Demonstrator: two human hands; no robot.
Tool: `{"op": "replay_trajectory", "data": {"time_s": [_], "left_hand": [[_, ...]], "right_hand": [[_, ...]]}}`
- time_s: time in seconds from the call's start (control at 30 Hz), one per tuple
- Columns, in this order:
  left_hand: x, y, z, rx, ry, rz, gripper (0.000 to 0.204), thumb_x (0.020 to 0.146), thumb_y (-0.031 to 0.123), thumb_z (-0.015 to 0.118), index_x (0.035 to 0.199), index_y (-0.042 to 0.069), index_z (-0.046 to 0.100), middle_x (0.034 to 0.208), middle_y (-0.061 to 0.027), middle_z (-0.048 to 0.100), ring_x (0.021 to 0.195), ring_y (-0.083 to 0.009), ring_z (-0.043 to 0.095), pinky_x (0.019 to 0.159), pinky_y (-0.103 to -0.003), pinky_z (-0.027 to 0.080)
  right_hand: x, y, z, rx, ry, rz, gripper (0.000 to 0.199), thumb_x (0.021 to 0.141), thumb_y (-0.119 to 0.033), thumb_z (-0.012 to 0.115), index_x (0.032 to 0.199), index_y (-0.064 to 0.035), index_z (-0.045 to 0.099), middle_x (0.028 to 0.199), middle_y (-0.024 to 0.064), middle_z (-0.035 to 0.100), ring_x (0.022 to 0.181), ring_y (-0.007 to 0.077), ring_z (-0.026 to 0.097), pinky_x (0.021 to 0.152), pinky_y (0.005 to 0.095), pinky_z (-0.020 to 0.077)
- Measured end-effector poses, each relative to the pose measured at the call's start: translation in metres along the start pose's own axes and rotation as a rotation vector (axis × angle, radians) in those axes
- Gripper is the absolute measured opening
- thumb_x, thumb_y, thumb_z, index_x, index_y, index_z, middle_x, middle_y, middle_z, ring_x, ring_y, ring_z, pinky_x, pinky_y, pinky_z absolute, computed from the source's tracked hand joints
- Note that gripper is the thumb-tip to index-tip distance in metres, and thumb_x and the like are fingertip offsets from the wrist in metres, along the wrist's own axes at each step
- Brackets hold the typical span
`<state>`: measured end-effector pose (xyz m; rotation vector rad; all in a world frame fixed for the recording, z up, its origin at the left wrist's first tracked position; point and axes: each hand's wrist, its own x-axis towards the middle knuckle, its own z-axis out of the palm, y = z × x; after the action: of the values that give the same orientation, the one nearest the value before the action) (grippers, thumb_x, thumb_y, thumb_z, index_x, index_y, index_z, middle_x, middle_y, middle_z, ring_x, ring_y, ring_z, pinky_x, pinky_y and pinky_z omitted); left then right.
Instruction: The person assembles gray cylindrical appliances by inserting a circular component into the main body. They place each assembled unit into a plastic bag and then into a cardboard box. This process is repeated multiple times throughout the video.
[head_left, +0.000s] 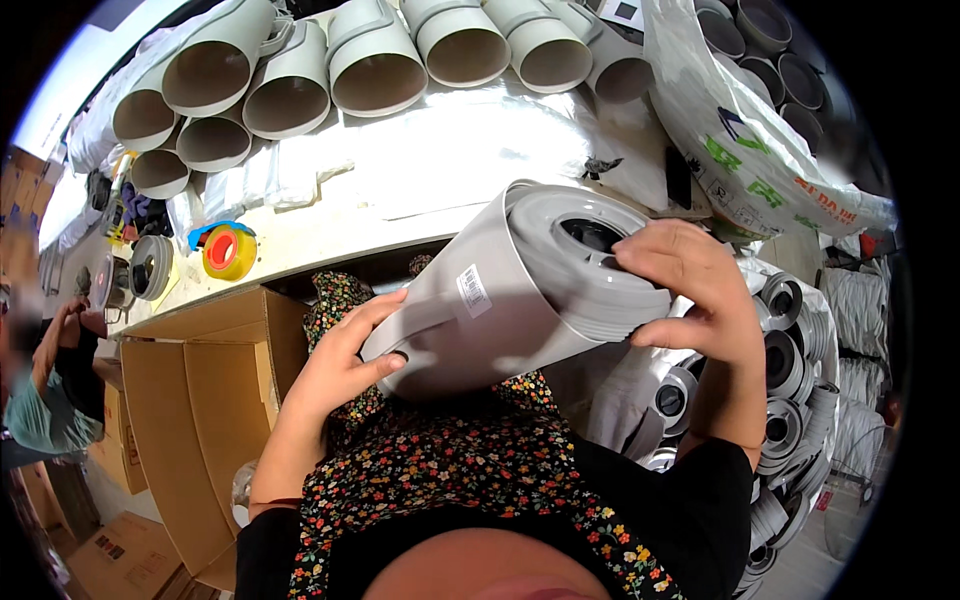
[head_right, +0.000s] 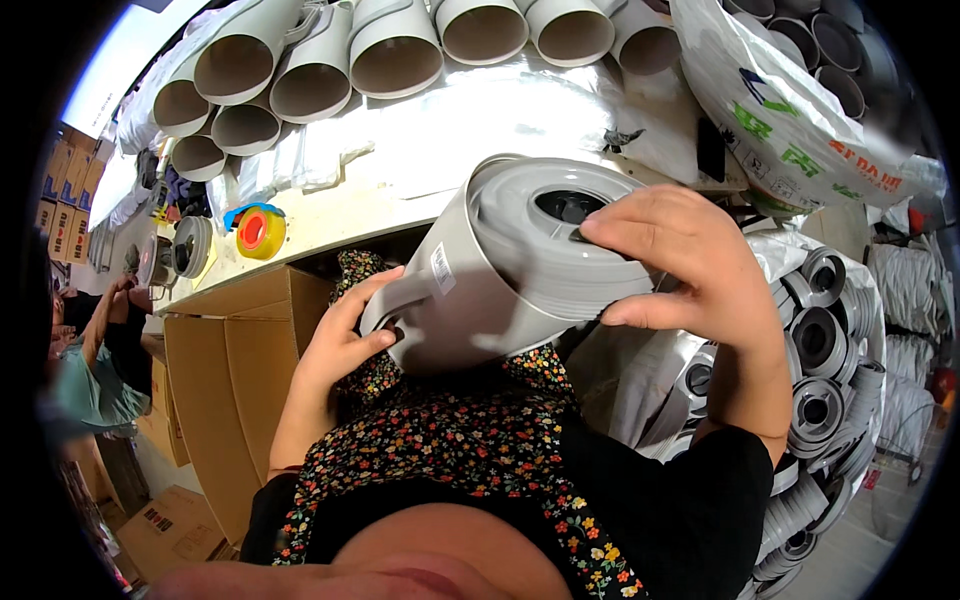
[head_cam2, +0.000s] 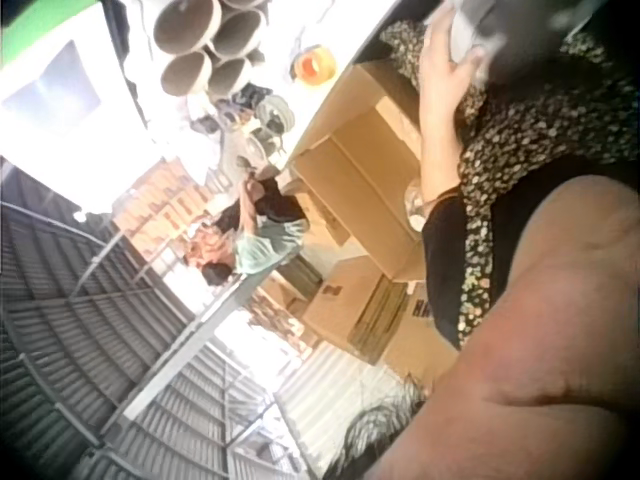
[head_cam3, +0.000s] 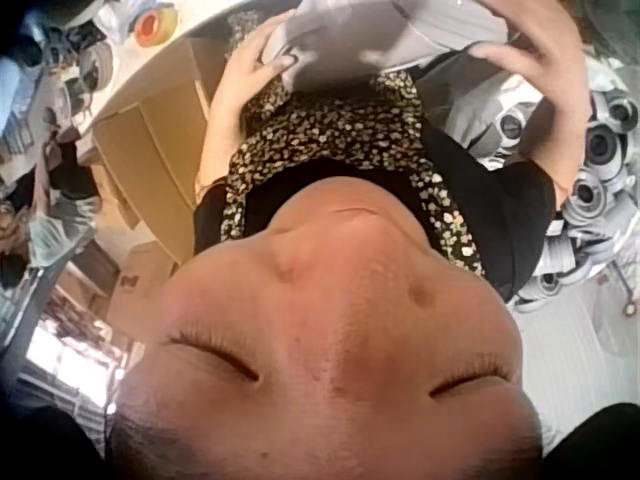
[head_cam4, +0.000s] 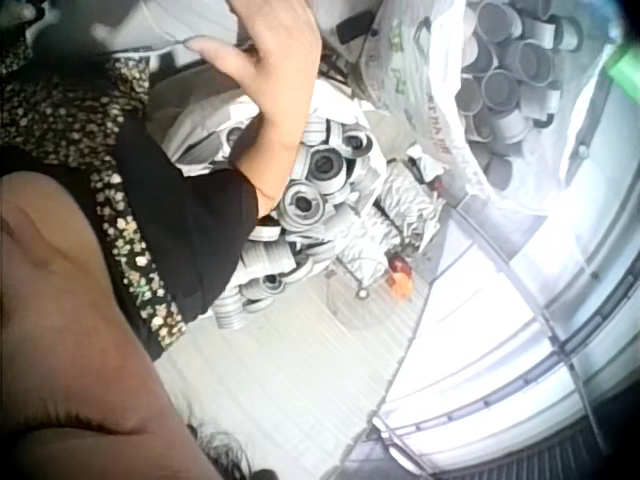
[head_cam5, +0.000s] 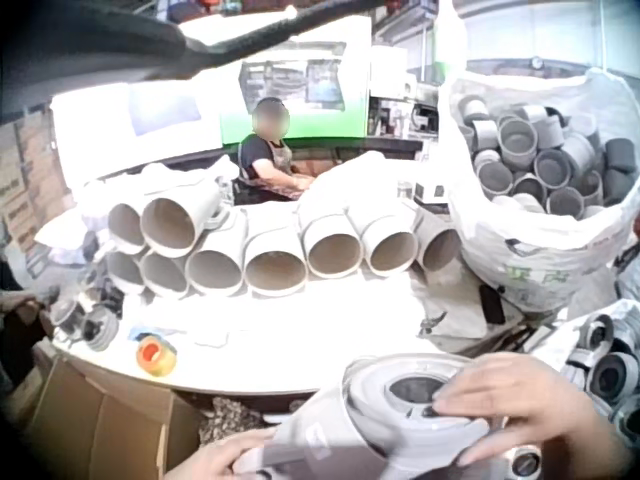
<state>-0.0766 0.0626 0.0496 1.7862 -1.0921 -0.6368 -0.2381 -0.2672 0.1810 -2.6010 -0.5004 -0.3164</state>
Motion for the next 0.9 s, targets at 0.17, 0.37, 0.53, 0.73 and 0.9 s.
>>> {"op": "replay_trajectory", "data": {"time_s": [0.17,0.37,0.53,0.73,0.9], "left_hand": [[0.007,-0.007,0.004,-0.016,0.094,-0.028,0.055,0.075,0.013,0.064,0.127,0.005,0.046,0.126,-0.0138,0.051,0.116,-0.0282,0.049,0.098,-0.035,0.037],[0.008,-0.016,0.000,-0.104,0.109,-0.125,0.052,0.075,0.010,0.064,0.125,0.006,0.048,0.119,-0.0141,0.055,0.110,-0.0270,0.053,0.093,-0.034,0.041],[0.013,-0.027,-0.002,-0.034,0.181,0.025,0.044,0.073,0.008,0.065,0.116,0.003,0.053,0.109,-0.0127,0.058,0.102,-0.0248,0.056,0.089,-0.032,0.043],[-0.008,0.016,0.016,-0.062,0.123,-0.234,0.039,0.076,0.019,0.068,0.110,0.004,0.055,0.091,-0.0134,0.061,0.084,-0.0232,0.060,0.075,-0.032,0.047],[-0.004,0.003,0.003,-0.034,0.054,-0.210,0.039,0.076,0.020,0.068,0.109,0.004,0.055,0.090,-0.0123,0.060,0.088,-0.0254,0.059,0.078,-0.033,0.046]], "right_hand": [[0.020,-0.007,0.047,-0.161,0.402,0.134,0.058,0.061,-0.033,0.076,0.110,-0.0053,0.061,0.094,0.0109,0.057,0.081,0.0261,0.053,0.071,0.0342,0.0434],[0.023,-0.002,0.059,-0.065,0.424,-0.009,0.058,0.061,-0.031,0.076,0.111,-0.0053,0.061,0.093,0.0116,0.059,0.077,0.0246,0.055,0.067,0.0328,0.0440],[0.027,-0.007,0.066,-0.069,0.362,0.116,0.051,0.067,-0.028,0.072,0.110,-0.0039,0.061,0.092,0.0129,0.061,0.081,0.0275,0.057,0.073,0.0342,0.0445],[0.043,0.003,0.060,0.025,0.212,0.221,0.041,0.077,-0.027,0.063,0.109,-0.0010,0.060,0.099,0.0142,0.061,0.090,0.0299,0.056,0.081,0.0365,0.0426],[0.069,0.001,0.002,0.496,0.111,0.143,0.052,0.089,-0.041,0.047,0.123,-0.0030,0.051,0.117,0.0120,0.056,0.112,0.0236,0.050,0.097,0.0347,0.0361]]}}
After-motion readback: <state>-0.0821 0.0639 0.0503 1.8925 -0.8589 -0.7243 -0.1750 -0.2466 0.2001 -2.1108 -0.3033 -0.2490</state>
